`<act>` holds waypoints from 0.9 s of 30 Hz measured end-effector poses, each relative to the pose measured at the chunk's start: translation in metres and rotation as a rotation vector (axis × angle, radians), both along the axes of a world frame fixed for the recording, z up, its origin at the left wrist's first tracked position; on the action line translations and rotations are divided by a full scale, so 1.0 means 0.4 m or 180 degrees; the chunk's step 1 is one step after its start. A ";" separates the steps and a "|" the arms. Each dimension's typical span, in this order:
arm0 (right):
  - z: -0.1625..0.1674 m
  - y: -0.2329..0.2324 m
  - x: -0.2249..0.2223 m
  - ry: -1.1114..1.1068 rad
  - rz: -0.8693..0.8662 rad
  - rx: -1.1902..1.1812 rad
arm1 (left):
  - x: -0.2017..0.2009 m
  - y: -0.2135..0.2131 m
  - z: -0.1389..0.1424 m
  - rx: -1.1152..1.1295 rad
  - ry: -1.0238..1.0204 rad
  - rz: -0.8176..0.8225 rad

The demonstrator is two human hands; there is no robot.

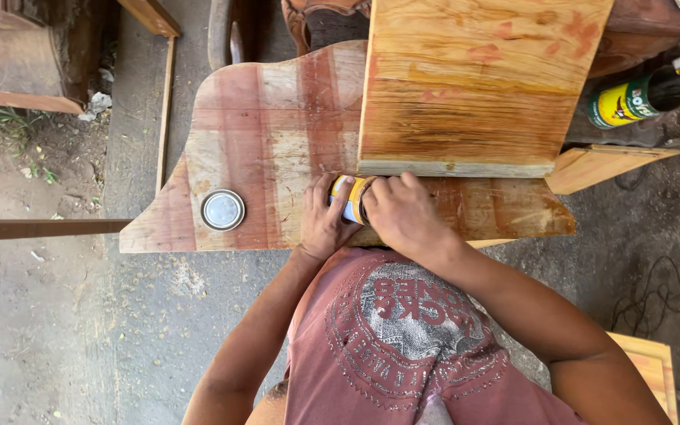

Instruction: The person applies reddish-brown wood stain to a wooden panel using a small brush, dipping the brush into an open can of stain and brushing the liquid across the panel surface. They reposition the panel and continue brushing, then walk away across the workshop floor at the end.

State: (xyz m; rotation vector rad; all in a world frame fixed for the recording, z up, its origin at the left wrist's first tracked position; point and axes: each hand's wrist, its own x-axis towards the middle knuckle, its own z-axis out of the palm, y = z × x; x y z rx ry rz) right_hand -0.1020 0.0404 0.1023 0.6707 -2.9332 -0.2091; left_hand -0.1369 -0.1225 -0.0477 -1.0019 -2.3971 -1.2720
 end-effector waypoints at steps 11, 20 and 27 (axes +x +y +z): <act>-0.023 0.023 0.028 -0.0263 -0.0124 -0.0086 | -0.001 -0.011 -0.003 0.0031 0.0034 -0.0153; 0.008 0.115 0.083 0.0150 -0.0541 -0.1237 | -0.006 -0.011 -0.004 0.0285 -0.0434 -0.0007; -0.030 0.162 0.165 0.0176 -0.1343 -0.1901 | -0.007 -0.020 -0.015 0.0359 -0.0706 -0.0080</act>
